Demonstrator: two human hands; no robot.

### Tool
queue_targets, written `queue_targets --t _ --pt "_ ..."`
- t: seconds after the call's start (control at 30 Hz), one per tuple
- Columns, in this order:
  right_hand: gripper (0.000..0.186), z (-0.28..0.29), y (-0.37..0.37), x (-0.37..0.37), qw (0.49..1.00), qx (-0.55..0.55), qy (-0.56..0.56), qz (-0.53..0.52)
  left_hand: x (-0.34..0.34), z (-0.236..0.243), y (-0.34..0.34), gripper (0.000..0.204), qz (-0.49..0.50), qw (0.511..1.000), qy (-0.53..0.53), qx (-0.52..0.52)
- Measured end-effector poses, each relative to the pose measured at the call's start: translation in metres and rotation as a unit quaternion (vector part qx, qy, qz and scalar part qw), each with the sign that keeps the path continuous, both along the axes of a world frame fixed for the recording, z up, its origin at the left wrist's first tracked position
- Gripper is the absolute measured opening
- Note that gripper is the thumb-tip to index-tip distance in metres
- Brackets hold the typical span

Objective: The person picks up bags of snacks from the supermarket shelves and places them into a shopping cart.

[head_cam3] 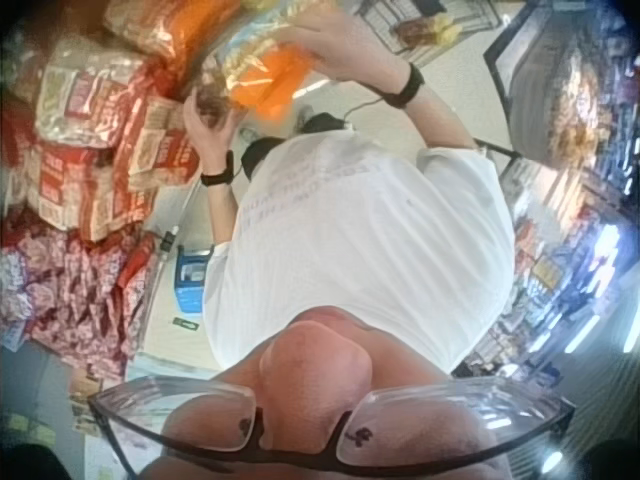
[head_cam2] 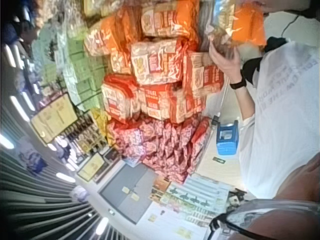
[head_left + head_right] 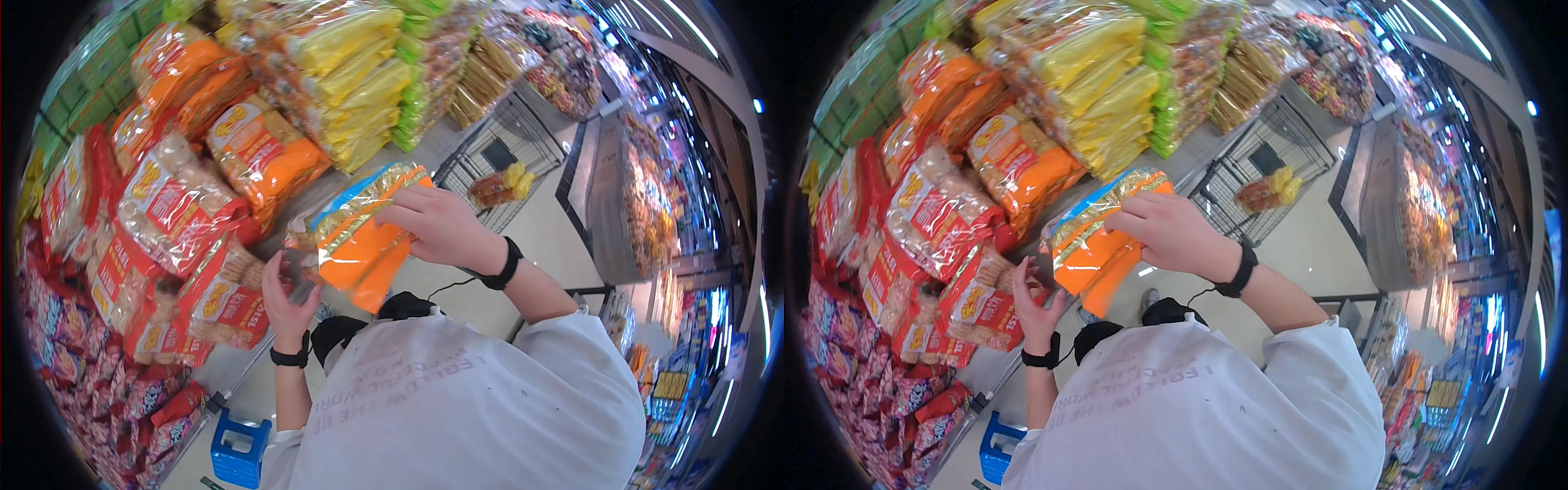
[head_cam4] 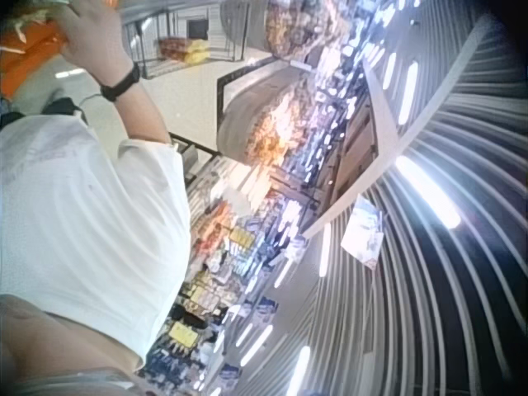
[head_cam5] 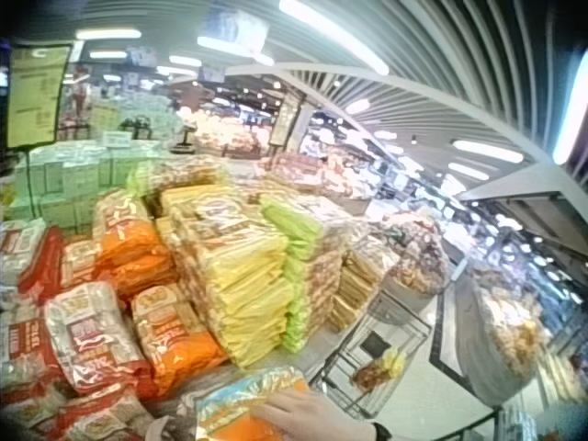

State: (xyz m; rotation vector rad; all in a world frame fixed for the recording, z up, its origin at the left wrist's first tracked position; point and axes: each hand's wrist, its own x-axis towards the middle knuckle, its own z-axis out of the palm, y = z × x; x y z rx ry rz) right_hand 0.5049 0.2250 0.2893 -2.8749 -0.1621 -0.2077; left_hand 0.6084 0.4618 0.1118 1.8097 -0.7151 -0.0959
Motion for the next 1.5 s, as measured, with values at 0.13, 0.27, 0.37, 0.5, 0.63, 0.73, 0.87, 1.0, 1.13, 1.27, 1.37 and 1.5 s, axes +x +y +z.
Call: queue_targets --t 0.13,0.27,0.37,0.5,0.63,0.73,0.87,1.0,1.13,1.27,1.37,1.5 --pt "0.041 0.009 -0.024 -0.071 0.998 0.018 -0.039 -0.047 -0.02 0.01 -0.036 0.076 -0.066 0.997 -0.039 0.013" --pt "0.044 0.012 -0.057 -0.155 0.994 0.047 -0.033 -0.095 -0.066 0.009 -0.087 0.065 -0.145 0.987 -0.066 0.026" --pt "0.043 0.002 -0.091 -0.224 0.989 0.065 -0.027 -0.134 -0.118 0.011 -0.139 0.051 -0.189 0.979 -0.077 0.012" --pt "0.041 -0.014 -0.137 -0.325 0.979 0.075 0.0 -0.189 -0.199 -0.004 -0.208 0.037 -0.243 0.966 -0.066 0.066" --pt "0.039 -0.04 -0.179 -0.425 0.96 0.091 0.006 -0.266 -0.28 -0.042 -0.283 0.028 -0.252 0.965 0.002 0.075" --pt "0.04 -0.045 -0.211 -0.497 0.941 0.085 -0.001 -0.328 -0.334 -0.044 -0.339 0.026 -0.337 0.933 0.035 0.119" --pt "0.041 -0.047 -0.26 -0.571 0.915 0.069 -0.017 -0.397 -0.383 -0.03 -0.407 0.028 -0.432 0.889 -0.014 0.149" --pt "0.038 -0.065 -0.302 -0.611 0.883 0.08 0.0 -0.463 -0.412 -0.036 -0.477 0.03 -0.503 0.854 -0.021 0.13" --pt "0.037 -0.085 -0.362 -0.63 0.874 0.082 -0.008 -0.478 -0.433 -0.055 -0.546 0.028 -0.531 0.831 0.046 0.158" --pt "0.036 -0.088 -0.437 -0.613 0.88 0.119 0.01 -0.46 -0.452 -0.081 -0.611 0.034 -0.558 0.795 0.2 0.133" --pt "0.036 -0.073 -0.493 -0.572 0.902 0.125 0.032 -0.413 -0.453 -0.095 -0.656 0.042 -0.538 0.826 0.146 0.085" --pt "0.037 -0.053 -0.572 -0.51 0.956 0.114 0.017 -0.269 -0.419 -0.073 -0.707 0.047 -0.523 0.818 0.225 0.079"
